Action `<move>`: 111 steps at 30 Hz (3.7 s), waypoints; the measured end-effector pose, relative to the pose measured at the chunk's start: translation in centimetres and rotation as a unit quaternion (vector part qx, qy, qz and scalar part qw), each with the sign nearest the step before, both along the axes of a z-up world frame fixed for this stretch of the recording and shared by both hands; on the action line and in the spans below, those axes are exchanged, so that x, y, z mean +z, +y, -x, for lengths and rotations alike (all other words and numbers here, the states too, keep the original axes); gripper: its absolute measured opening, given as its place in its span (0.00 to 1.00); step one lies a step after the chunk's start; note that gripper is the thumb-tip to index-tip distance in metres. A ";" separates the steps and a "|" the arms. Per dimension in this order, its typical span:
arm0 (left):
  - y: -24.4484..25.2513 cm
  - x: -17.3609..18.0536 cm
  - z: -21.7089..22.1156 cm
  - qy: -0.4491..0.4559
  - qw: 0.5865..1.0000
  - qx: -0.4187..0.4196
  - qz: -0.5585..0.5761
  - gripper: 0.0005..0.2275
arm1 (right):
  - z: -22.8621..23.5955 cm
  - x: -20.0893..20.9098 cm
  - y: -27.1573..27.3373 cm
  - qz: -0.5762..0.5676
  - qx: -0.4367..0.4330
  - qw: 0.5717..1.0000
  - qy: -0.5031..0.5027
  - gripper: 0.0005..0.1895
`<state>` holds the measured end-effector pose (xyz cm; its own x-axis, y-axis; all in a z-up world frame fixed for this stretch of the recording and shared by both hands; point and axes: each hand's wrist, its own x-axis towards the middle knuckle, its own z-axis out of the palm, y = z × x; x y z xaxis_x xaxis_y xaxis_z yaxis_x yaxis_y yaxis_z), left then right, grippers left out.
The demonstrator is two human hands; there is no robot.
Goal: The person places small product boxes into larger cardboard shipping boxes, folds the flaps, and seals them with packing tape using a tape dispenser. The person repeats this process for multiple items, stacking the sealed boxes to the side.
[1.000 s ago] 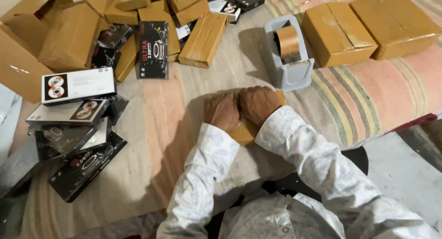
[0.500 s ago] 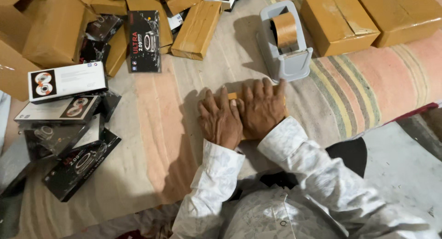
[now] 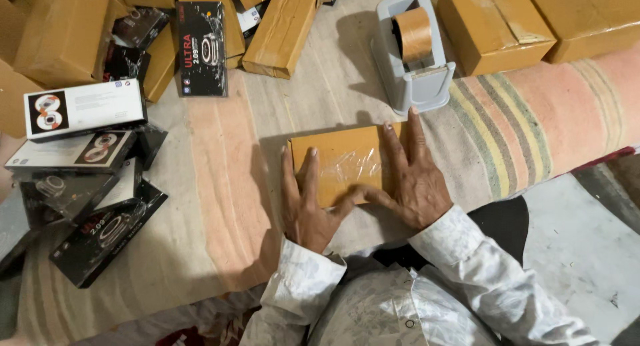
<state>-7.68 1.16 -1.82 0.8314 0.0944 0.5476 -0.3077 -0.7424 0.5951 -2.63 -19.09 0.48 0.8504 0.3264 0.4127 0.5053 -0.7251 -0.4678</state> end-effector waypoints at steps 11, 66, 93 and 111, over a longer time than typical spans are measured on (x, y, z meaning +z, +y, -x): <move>1.7 0.7 -0.1 0.117 0.992 -0.016 -0.034 0.48 | 0.4 -0.5 -0.7 0.075 -0.008 0.994 0.079 0.66; 1.1 0.1 -13.1 0.200 0.963 0.056 -0.172 0.18 | -7.2 -0.2 6.7 0.213 -0.022 0.972 -0.091 0.24; 0.5 0.6 -11.9 0.186 0.962 0.084 -0.180 0.19 | -9.3 -1.4 7.2 0.247 -0.045 0.962 -0.108 0.21; 0.5 0.9 -11.5 0.221 0.956 0.077 -0.178 0.18 | -9.1 -1.1 6.9 0.253 -0.024 0.960 -0.114 0.22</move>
<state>3.83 1.65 -0.92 0.9802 0.1074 0.1663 0.0446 -0.9383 0.3430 6.43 -12.23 -0.65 0.7750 0.4976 0.3895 0.5140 -0.8549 0.0695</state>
